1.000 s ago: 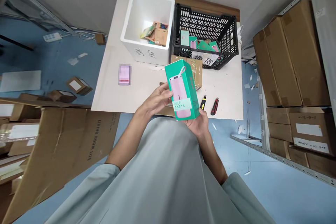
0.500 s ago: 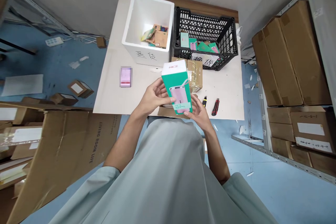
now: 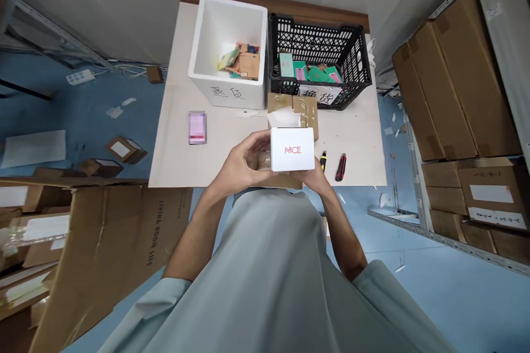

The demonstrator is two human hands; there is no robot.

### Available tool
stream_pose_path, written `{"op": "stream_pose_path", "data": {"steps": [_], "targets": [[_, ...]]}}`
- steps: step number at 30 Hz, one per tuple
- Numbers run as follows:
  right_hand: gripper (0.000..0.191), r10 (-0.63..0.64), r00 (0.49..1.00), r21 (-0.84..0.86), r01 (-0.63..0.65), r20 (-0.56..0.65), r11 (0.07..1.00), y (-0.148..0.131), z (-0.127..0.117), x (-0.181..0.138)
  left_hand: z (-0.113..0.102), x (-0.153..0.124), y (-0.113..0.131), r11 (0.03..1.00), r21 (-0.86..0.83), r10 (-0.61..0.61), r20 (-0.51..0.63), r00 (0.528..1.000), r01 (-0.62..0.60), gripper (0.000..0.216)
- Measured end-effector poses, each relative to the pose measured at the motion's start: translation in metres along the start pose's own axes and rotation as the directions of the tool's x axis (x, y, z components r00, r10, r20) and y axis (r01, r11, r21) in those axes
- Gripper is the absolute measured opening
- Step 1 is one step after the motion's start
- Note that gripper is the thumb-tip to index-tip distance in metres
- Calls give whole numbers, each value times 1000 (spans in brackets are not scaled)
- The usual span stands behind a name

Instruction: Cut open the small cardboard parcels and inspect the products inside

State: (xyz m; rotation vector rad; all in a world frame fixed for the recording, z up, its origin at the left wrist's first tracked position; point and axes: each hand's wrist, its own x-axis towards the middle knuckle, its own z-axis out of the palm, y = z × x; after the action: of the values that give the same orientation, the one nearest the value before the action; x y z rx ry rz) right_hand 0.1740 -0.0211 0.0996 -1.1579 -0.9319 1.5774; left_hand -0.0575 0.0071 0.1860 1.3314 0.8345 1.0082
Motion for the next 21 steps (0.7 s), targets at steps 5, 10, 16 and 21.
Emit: {"op": "stream_pose_path", "data": {"steps": [5,10,16,21], "targets": [[77,71,988,39,-77,139,996,-2,6,-10,-19,10,-4,999,-8,-44,-66,997,43,121],[90,148,947,63,-173,286,983,-21,14,-29,-46,39,-28,981,-36,-194,-80,978,191,101],[96,120,970,41,-132,213,990,-40,23,-27,-54,58,-75,883,-130,-459,-41,887,451,76],[104,127,970,1,-130,207,992,-40,21,-15,-51,59,-85,850,-88,-523,-24,852,519,84]]}}
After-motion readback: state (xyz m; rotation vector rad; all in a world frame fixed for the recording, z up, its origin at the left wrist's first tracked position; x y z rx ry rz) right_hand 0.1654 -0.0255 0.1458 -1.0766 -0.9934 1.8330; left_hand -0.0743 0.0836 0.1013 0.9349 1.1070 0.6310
